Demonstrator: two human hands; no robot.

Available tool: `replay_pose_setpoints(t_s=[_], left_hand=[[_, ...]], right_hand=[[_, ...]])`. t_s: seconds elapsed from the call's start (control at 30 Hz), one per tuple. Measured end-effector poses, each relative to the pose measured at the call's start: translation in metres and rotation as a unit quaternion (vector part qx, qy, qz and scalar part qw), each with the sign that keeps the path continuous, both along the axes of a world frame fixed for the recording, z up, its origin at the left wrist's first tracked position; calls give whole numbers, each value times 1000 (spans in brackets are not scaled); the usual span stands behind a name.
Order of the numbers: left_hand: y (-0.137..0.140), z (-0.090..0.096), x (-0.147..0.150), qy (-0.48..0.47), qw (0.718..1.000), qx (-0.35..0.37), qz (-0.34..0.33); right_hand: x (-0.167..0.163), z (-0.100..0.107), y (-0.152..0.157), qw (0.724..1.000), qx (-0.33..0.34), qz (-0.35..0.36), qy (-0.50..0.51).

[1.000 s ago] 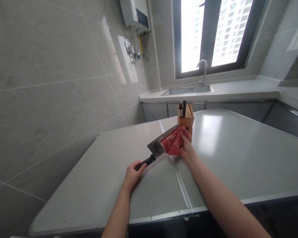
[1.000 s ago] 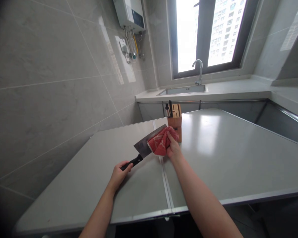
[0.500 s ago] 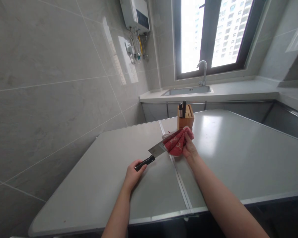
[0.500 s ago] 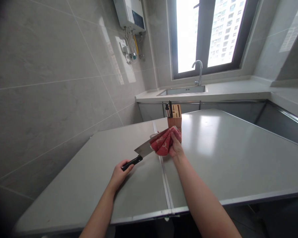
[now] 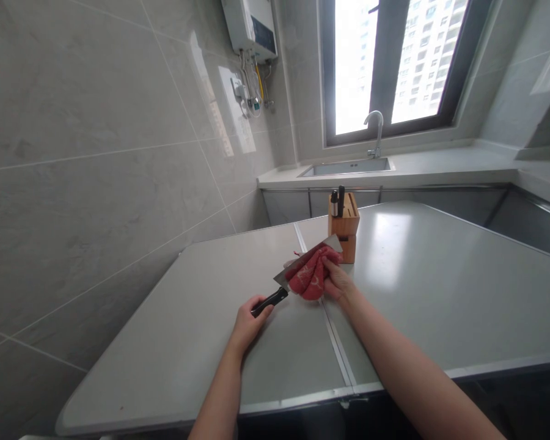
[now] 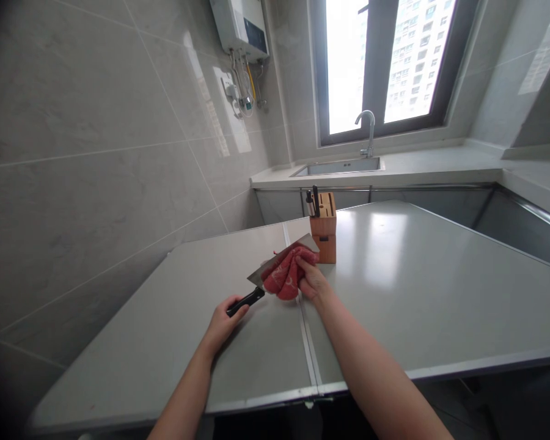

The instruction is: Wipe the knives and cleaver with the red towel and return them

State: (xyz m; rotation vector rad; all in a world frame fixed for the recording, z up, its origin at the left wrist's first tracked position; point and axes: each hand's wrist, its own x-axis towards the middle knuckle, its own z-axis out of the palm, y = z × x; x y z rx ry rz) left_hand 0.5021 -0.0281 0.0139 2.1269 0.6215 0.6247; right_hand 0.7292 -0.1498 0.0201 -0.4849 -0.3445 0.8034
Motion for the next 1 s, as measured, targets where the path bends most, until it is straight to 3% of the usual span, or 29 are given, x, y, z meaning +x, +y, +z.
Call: replay_pose_setpoints(t_s=[0.2,0.7,1.0], left_hand=[[-2,1,0,-12,1000,-13,-10],[3,-5,0,-37,998,-30,-32],[2,-5,0,-31,998,-34,-34]], right_hand=[[-19,-9,10,996,-78,26,-21],[-51,-7,9,964,-136,141,-180],[-54,-8,10,948,-151,146,-240]])
